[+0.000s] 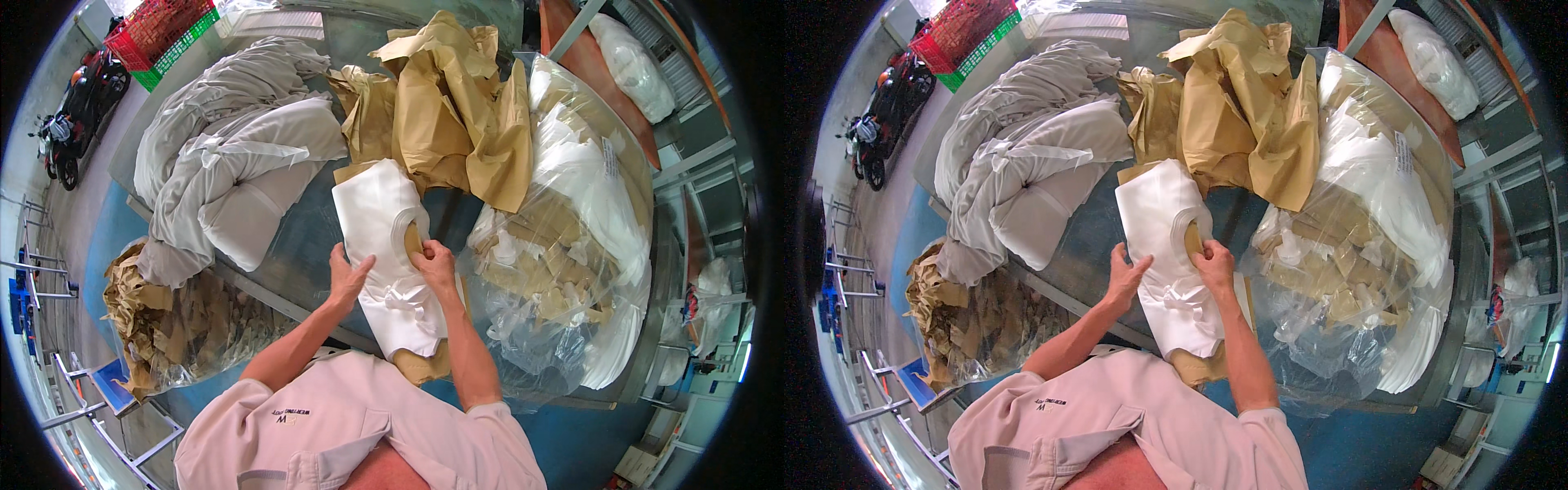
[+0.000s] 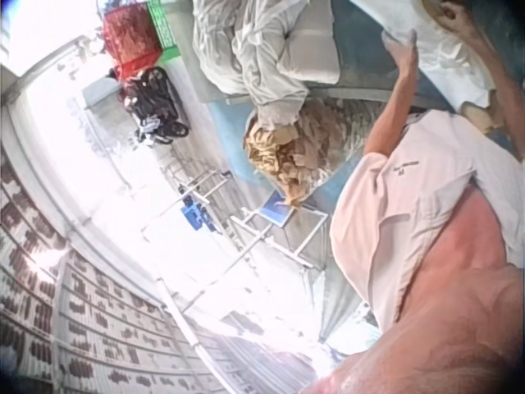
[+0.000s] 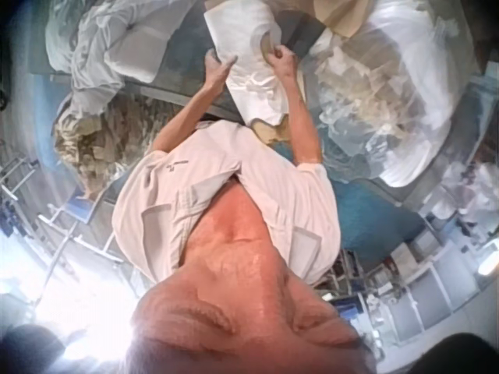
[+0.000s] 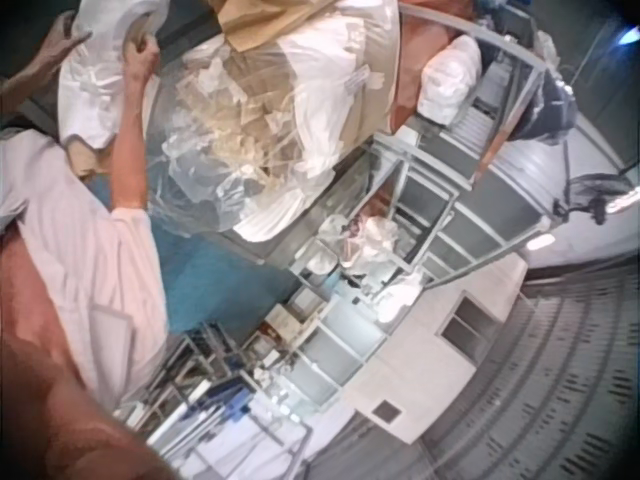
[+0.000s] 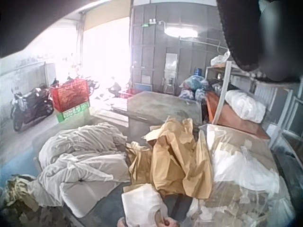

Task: The person repeatedly wraps white textile bundles in brown paper, ties them with white string, and places them into a large clear plastic bag on a metal table. The person handles multiple bundles one at a time, folding paper around each bundle and securing it before bagging.

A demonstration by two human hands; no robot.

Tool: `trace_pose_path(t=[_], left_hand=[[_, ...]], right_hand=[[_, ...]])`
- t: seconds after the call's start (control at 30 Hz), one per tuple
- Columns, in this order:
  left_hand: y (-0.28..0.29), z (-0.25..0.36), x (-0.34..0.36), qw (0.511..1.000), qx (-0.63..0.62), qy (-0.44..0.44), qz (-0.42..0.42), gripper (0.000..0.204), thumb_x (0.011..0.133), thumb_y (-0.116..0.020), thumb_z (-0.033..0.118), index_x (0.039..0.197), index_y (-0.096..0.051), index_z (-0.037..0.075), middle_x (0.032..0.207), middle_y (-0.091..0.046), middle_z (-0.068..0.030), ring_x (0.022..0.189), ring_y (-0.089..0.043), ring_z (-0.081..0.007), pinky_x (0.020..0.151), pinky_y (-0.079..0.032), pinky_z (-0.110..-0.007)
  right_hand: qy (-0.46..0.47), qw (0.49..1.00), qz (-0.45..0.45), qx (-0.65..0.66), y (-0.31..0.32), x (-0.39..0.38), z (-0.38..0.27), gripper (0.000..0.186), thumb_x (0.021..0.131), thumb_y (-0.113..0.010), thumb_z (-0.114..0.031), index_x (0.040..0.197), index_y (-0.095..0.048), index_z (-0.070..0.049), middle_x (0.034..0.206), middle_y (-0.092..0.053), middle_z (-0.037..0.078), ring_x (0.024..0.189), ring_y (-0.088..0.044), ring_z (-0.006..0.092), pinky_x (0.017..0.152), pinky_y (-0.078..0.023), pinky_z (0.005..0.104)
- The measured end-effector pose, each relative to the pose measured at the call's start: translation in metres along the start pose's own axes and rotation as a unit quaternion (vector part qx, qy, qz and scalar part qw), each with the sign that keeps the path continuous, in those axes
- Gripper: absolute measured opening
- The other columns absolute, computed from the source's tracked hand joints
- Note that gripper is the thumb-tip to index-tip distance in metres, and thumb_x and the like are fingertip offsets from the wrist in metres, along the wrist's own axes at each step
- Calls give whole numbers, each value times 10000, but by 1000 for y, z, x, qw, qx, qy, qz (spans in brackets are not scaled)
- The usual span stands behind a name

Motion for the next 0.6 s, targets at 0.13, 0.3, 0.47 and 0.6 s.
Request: trace_pose_path(t=[0.13, 0.3, 0.47, 0.6], left_hand=[[-20, 6, 1, 997, 66, -32, 3, 1085, 734, -849, 355, 1486, -199, -81, 1487, -271, -283, 1402, -309, -385, 1158, -297, -435], [-21, 8, 1, 996, 73, -43, 5, 1163, 715, -858, 403, 1493, -146, -88, 1496, -231, -300, 1423, -244, -412, 1174, -270, -451], [-15, 14, -5, 996, 61, -59, 9, 1177, 709, -859, 430, 1488, -145, -88, 1487, -239, -293, 1415, -244, -413, 1174, -265, -459], [-12, 23, -8, 997, 40, -65, 17, 1175, 706, -853, 437, 1485, -149, -90, 1473, -255, -298, 1408, -251, -415, 1171, -262, -462]], right_hand=[[-24, 996, -18, -85, -9, 2, -2, 275, 693, -769, -195, 844, -693, 23, 723, -703, 67, 653, -640, 122, 644, -518, 296], [-35, 991, -85, -101, -15, 0, -17, 242, 683, -761, -200, 752, -680, 17, 641, -656, 45, 598, -582, 104, 596, -488, 302], [12, 982, -160, -99, -28, -13, -59, 249, 710, -745, -208, 753, -657, 21, 605, -589, 41, 603, -524, 87, 570, -451, 312], [85, 973, -144, -158, -28, -25, -102, 249, 736, -733, -215, 767, -648, 16, 638, -617, 113, 621, -605, 177, 600, -479, 359]])
Point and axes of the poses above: each hand's wrist, its own x-axis towards the middle knuckle, its own y-axis out of the back of the hand, z = x × y, the point moved 10 cm from there along x, towards the middle knuckle
